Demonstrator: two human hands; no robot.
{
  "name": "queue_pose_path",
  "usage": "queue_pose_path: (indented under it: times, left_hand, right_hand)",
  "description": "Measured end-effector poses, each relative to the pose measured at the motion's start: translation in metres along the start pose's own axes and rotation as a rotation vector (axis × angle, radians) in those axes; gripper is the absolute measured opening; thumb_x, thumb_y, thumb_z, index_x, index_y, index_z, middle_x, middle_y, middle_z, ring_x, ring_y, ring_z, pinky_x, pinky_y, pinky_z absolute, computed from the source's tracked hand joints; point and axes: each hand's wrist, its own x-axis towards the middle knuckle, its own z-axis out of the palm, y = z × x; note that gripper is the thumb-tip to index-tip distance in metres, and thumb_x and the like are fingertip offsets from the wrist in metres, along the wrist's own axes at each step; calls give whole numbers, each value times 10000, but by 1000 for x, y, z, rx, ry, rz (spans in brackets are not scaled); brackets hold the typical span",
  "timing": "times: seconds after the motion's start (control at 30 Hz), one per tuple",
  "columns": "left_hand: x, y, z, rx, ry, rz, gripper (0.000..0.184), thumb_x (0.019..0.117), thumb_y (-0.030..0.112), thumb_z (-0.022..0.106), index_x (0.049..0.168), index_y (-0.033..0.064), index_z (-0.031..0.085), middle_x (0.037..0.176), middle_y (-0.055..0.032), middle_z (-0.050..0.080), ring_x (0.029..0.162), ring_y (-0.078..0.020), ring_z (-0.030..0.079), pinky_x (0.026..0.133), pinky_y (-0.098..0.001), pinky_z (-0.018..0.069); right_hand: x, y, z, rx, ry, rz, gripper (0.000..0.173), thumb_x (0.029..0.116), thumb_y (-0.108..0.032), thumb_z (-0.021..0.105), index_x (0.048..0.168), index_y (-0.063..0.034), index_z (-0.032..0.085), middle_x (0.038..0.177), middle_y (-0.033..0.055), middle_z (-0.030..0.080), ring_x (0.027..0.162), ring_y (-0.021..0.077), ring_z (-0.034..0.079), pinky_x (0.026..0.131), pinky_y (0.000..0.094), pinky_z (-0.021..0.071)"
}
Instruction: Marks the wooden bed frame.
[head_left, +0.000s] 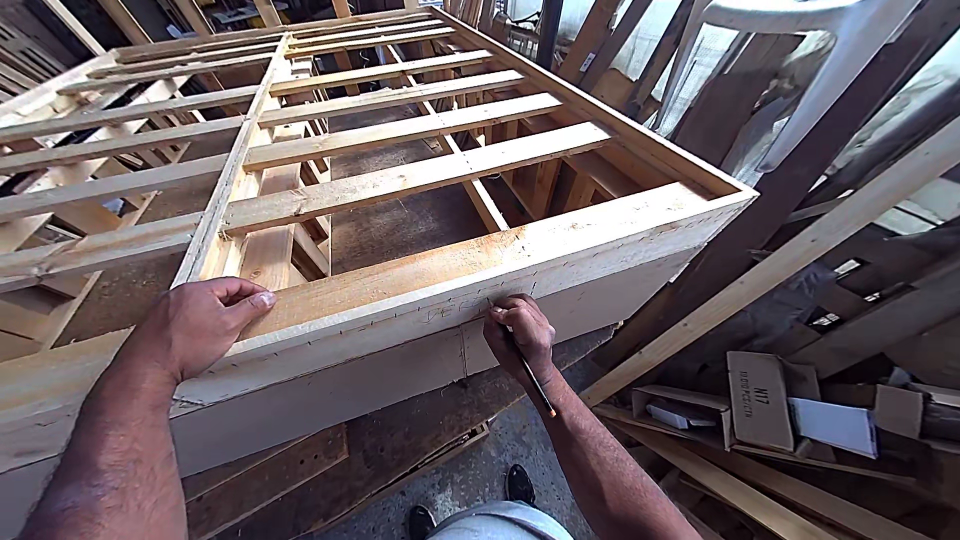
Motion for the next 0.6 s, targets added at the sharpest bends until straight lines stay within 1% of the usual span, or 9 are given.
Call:
queue_pose_path:
  times: [0.1,0.27,0.43,0.6]
  left_hand:
    - [-1,-3,1,0,24,-2,256,1030,387,616,1047,183,770,931,-85,746,869,-292,704,777,-650,520]
    - [0,-7,3,-5,11,1,286,1036,416,597,1047,188,770,928,-79,748,850,-286,705,756,-634,528]
    - [-1,5,-2,-4,3,-26,207,1029,336,635,1030,177,767,931,-86,737,890,-282,696,796,-649,504]
    - [-1,5,-3,-1,8,-14,204,1025,337,640,1035,179,768,931,-81,739,892,-281,696,796,-642,505]
  right_hand:
    - [-2,4,-5,-19,-32,-2,50,863,-40,665,819,-58,678,853,69,697,871,205,691,775,351,594]
    - [7,5,-12,-4,29,-5,43,856,-28,668,838,-63,651,847,64,682,856,190,687,770,334,597]
    - [12,8,-15,-23,22,-33,33,873,-29,661,848,-50,661,857,77,686,869,201,688,781,342,595]
    - [-1,15,-16,-47,-20,-25,60,871,-37,656,815,-57,652,830,72,686,860,204,690,779,346,596]
